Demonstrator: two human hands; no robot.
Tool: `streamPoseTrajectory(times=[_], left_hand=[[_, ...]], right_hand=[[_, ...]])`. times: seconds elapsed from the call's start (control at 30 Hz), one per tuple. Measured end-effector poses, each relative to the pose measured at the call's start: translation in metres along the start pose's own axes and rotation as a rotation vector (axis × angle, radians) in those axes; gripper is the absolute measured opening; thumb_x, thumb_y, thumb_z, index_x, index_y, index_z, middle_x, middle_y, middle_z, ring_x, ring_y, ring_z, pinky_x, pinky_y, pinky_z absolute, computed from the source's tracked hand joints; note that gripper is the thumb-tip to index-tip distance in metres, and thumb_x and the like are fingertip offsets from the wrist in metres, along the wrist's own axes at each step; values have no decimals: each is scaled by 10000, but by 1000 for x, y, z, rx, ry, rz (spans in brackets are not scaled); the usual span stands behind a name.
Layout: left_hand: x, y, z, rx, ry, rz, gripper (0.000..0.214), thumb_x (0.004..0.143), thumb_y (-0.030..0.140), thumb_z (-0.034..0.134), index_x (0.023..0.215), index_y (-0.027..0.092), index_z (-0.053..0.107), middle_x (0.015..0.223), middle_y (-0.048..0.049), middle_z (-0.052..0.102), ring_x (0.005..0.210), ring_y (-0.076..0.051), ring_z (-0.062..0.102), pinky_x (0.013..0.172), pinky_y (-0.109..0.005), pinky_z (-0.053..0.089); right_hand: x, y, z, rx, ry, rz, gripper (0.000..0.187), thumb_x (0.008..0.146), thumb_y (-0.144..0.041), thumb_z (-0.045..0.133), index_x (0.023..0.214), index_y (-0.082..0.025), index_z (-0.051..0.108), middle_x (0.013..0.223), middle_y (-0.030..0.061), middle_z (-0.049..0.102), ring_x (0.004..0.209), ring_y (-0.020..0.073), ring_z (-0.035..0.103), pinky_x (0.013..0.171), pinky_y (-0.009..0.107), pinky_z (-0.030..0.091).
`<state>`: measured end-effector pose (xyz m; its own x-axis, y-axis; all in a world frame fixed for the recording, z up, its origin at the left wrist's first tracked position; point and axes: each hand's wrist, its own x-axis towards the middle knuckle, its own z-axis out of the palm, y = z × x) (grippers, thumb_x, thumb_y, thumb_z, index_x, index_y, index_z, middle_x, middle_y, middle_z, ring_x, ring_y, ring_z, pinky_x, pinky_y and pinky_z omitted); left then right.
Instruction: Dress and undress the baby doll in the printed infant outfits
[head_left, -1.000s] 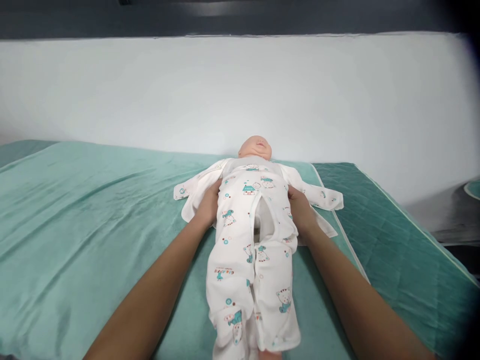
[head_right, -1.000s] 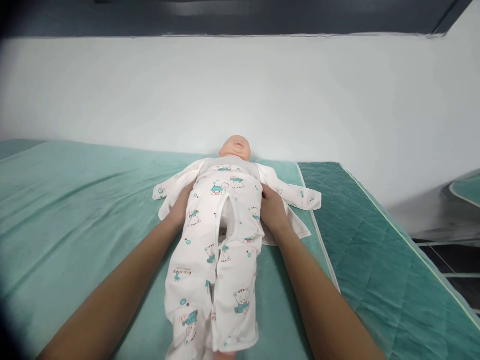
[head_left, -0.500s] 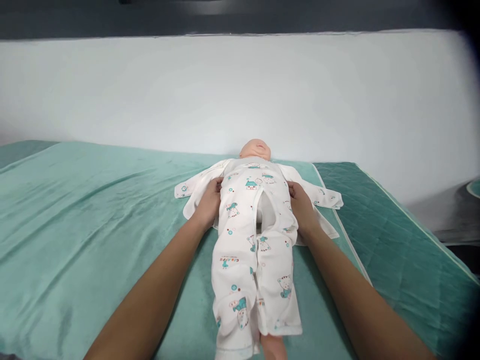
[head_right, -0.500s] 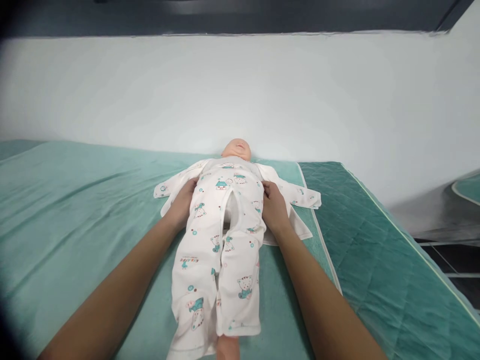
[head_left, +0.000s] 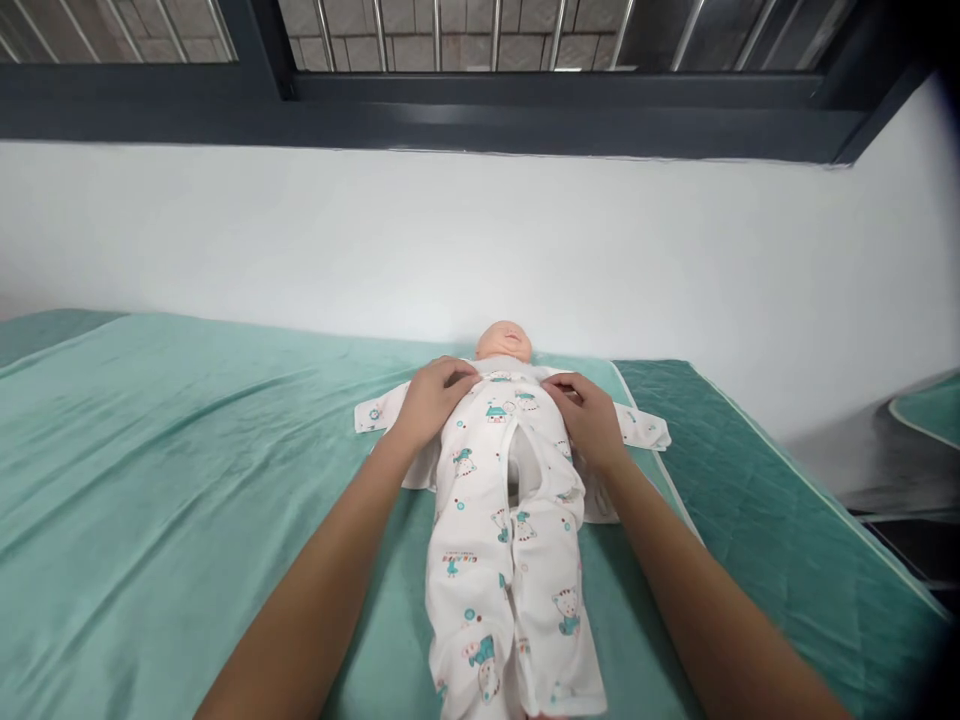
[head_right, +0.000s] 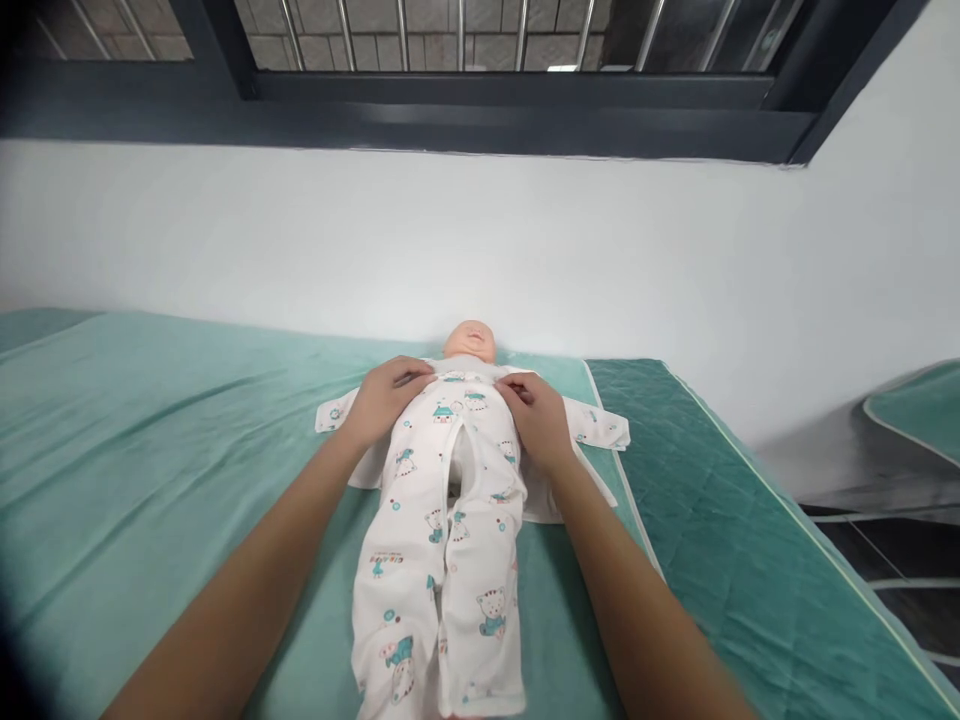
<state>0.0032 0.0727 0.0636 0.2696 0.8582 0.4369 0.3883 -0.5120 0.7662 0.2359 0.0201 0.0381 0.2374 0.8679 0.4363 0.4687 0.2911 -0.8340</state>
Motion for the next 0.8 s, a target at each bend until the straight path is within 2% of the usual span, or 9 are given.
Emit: streamPoseTrajectory(times=[0.1, 0.17, 0.27, 0.37, 0.43, 0.57, 0.7, 0.8], left_hand=[[11, 0, -1, -44, -150, 8, 207, 847, 405, 604, 916, 216, 654, 1099, -42, 674, 1062, -208, 603, 976, -338, 441], [11, -3, -4, -61, -218, -7, 210, 846, 420, 603, 885, 214, 614, 1164, -49, 647, 1145, -219, 565, 1004, -347, 422], [9, -4, -10, -47, -312, -29, 242, 847, 443, 590, 796, 209, 559, 1242, -58, 612, 1163, -232, 545, 982, -356, 426], [11, -4, -11, -31, -347, -8, 273, 846, 457, 580, 756, 204, 527, 1218, -45, 621, 1086, -221, 564, 932, -347, 441], [16, -7, -7, -4, -326, -15, 285, 859, 475, 550, 768, 206, 526, 1074, -29, 654, 970, -203, 581, 862, -334, 456], [33, -16, 9, 133, -190, -46, 256, 879, 448, 510, 770, 216, 519, 757, 16, 604, 716, -166, 527, 693, -300, 415], [50, -27, 23, 242, -96, -87, 214, 853, 380, 550, 721, 223, 488, 688, 18, 578, 650, -163, 495, 644, -301, 367], [57, -35, 29, 281, -53, -133, 198, 828, 360, 586, 713, 224, 498, 682, 11, 589, 645, -167, 502, 642, -304, 382]], right_hand=[[19, -2, 5, 45, -152, 24, 273, 789, -490, 657, 827, -220, 641, 797, 0, 630, 736, 169, 550, 721, 313, 451], [26, 0, 6, 48, -247, -4, 290, 779, -498, 670, 858, -223, 621, 814, -8, 605, 742, 162, 525, 718, 305, 433], [30, 4, 4, -20, -362, -102, 278, 819, -505, 643, 844, -233, 589, 881, -1, 589, 815, 170, 506, 775, 313, 411], [34, 8, 2, -89, -405, -210, 299, 841, -500, 624, 742, -228, 551, 924, 9, 568, 900, 183, 493, 837, 321, 390], [37, 12, 4, -87, -418, -217, 309, 872, -494, 576, 725, -225, 539, 938, 10, 569, 916, 183, 507, 843, 320, 390], [49, 19, 12, -166, -358, -59, 346, 914, -535, 450, 758, -234, 524, 771, -18, 571, 751, 174, 505, 692, 300, 376], [64, 25, 21, -317, -283, 31, 359, 898, -547, 435, 711, -243, 470, 660, -20, 550, 661, 179, 479, 623, 297, 325], [70, 28, 28, -370, -244, 55, 331, 888, -512, 460, 686, -249, 453, 624, -15, 539, 628, 180, 462, 610, 302, 314]])
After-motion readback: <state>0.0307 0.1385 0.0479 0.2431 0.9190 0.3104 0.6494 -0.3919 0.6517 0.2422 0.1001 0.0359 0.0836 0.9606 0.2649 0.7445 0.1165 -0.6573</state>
